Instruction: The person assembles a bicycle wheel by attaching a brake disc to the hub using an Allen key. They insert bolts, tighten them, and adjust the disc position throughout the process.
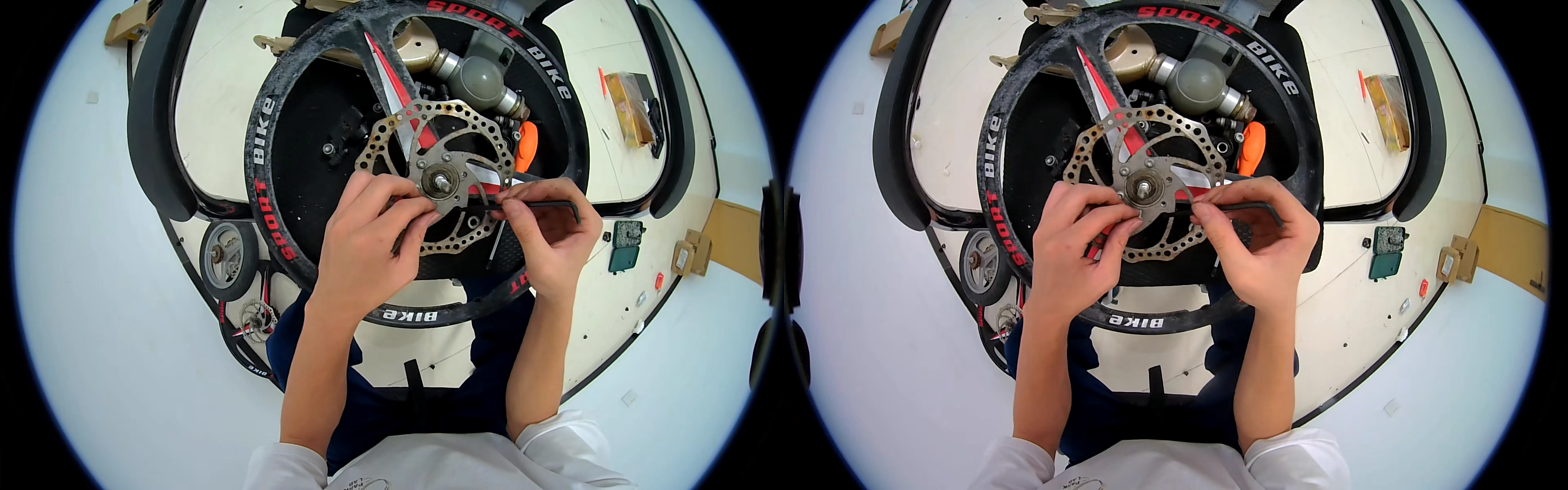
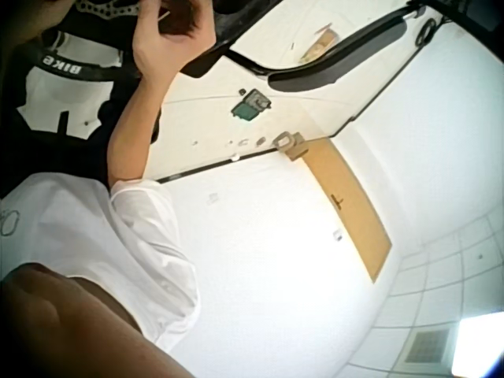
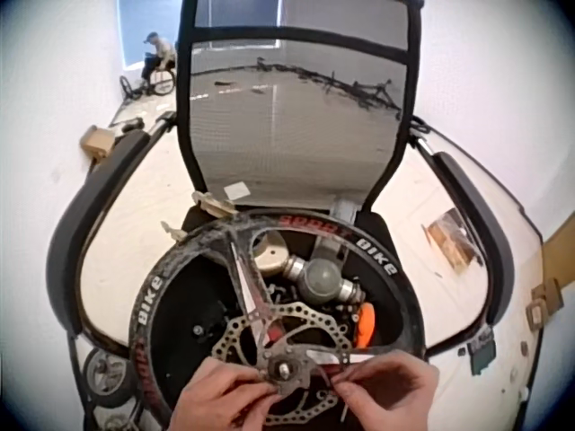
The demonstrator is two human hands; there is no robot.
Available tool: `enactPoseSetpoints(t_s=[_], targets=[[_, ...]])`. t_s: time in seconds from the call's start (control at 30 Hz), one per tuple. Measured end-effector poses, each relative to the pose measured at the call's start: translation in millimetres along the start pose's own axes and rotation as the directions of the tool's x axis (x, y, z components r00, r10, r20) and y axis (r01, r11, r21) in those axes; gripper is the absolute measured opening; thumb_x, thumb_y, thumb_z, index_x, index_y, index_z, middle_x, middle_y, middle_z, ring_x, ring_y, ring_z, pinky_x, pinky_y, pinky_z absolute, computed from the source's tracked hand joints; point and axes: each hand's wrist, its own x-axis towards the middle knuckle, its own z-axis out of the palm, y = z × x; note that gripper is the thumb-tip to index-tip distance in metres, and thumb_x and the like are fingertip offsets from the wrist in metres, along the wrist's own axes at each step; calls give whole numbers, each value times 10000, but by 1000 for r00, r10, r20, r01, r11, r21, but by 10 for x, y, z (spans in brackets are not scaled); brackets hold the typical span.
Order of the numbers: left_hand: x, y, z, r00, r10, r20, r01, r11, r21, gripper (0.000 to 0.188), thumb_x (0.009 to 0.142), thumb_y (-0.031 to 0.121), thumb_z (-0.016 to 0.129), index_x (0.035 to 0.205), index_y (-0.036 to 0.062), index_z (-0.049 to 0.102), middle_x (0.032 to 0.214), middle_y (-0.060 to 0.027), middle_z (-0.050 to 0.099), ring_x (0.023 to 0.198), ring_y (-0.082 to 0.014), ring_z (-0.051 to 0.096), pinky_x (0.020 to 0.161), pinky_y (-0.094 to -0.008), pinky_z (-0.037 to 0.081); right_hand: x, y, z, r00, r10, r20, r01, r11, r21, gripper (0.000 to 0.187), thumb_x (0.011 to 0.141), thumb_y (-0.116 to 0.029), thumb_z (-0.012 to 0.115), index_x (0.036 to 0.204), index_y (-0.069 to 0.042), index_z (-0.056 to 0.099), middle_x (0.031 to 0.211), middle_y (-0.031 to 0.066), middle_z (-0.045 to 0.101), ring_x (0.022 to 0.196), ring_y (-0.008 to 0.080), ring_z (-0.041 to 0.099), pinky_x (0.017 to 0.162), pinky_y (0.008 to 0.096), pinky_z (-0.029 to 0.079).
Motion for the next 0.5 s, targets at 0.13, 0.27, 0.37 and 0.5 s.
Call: enactPoseSetpoints(t_s=[0.13,0.27,0.37,0.5], targets=[[6,30,34,999,-24,-23,25,998,49,155,736,-12,793,873,40,740,918,-51,659,844,-243,573,708,-338,475,-4,6,6,999,7,33,-7,1000,-5,163,797,87,767,932,54,683,887,118,729,822,181,731,732,284,597],[5,97,79,995,-67,-68,73,993,91,148,738,-1,792,869,34,731,920,-66,606,830,-245,538,696,-342,445,-4,6,49,999,-1,44,0,1000,18,168,787,82,778,927,46,692,886,112,736,843,177,735,737,281,600],[8,153,91,989,-127,-81,137,982,133,132,751,12,784,869,25,726,917,-74,552,837,-244,511,704,-344,427,-15,4,100,999,-22,48,19,999,48,169,781,81,784,920,42,697,883,113,739,851,181,737,740,278,604],[1,190,126,977,-190,-98,202,969,143,105,785,42,768,874,12,721,907,-77,517,853,-245,491,728,-351,413,-37,-7,146,996,-58,70,59,998,-9,168,776,79,789,917,40,706,882,108,742,855,185,739,751,282,608]])
